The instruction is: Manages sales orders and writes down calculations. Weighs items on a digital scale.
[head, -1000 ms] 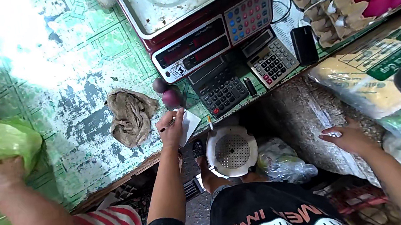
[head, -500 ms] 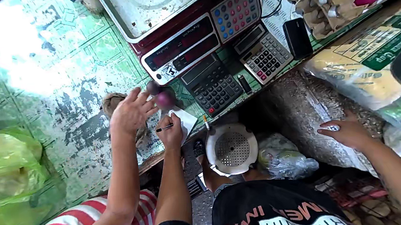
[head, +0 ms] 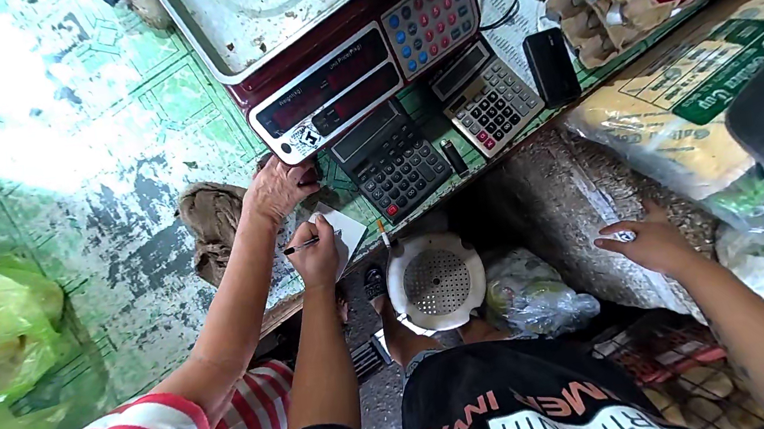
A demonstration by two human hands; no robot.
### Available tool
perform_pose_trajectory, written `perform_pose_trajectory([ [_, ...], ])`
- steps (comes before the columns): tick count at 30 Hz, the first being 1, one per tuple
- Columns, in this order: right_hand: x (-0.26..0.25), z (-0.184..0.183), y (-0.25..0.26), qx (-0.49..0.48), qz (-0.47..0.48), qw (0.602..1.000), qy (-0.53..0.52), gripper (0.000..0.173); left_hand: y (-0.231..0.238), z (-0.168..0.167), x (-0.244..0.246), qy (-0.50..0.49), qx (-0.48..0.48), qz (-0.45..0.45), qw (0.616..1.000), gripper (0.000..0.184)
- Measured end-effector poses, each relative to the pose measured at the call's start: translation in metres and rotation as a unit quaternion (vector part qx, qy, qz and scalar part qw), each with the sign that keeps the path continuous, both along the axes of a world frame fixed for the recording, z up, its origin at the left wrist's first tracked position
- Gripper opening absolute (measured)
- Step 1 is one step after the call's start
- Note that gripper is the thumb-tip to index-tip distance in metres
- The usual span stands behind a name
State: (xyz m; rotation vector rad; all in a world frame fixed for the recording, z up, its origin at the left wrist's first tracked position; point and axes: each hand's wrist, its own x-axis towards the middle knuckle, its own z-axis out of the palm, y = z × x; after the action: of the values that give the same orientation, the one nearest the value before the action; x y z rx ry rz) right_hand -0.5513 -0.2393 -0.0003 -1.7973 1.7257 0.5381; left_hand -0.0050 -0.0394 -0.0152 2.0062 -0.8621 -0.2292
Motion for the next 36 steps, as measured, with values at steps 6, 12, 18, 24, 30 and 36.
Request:
perform_pose_trajectory([
  [6,0.002,0.000,0.000,-0.005,-0.004,1.000,-0.003,0.039,-0.002,0.003,-0.001,0.029,-0.024,-0.023,0.999,0.046],
  [12,0.003,0.003,0.000,-0.005,-0.002,1.000,-0.009,0.039,-0.003,0.011,0.001,0.073,-0.053,-0.010,0.996,0.033],
  [18,0.007,0.009,0.000,-0.023,-0.008,0.999,-0.037,0.035,0.012,0.032,0.004,-0.096,0.154,-0.099,0.978,0.054],
  [24,0.047,0.029,0.002,0.020,0.036,0.999,0.013,0.053,0.018,0.043,-0.003,-0.083,0.307,-0.118,0.941,0.098],
  [30,0.202,0.094,0.044,-0.038,0.085,0.927,-0.363,0.079,0.024,0.049,0.000,-0.061,0.331,-0.136,0.932,0.089],
  [36,0.313,0.174,0.136,0.469,0.455,0.656,-0.377,0.047,0.036,0.042,0.003,-0.034,0.248,-0.120,0.961,0.078],
])
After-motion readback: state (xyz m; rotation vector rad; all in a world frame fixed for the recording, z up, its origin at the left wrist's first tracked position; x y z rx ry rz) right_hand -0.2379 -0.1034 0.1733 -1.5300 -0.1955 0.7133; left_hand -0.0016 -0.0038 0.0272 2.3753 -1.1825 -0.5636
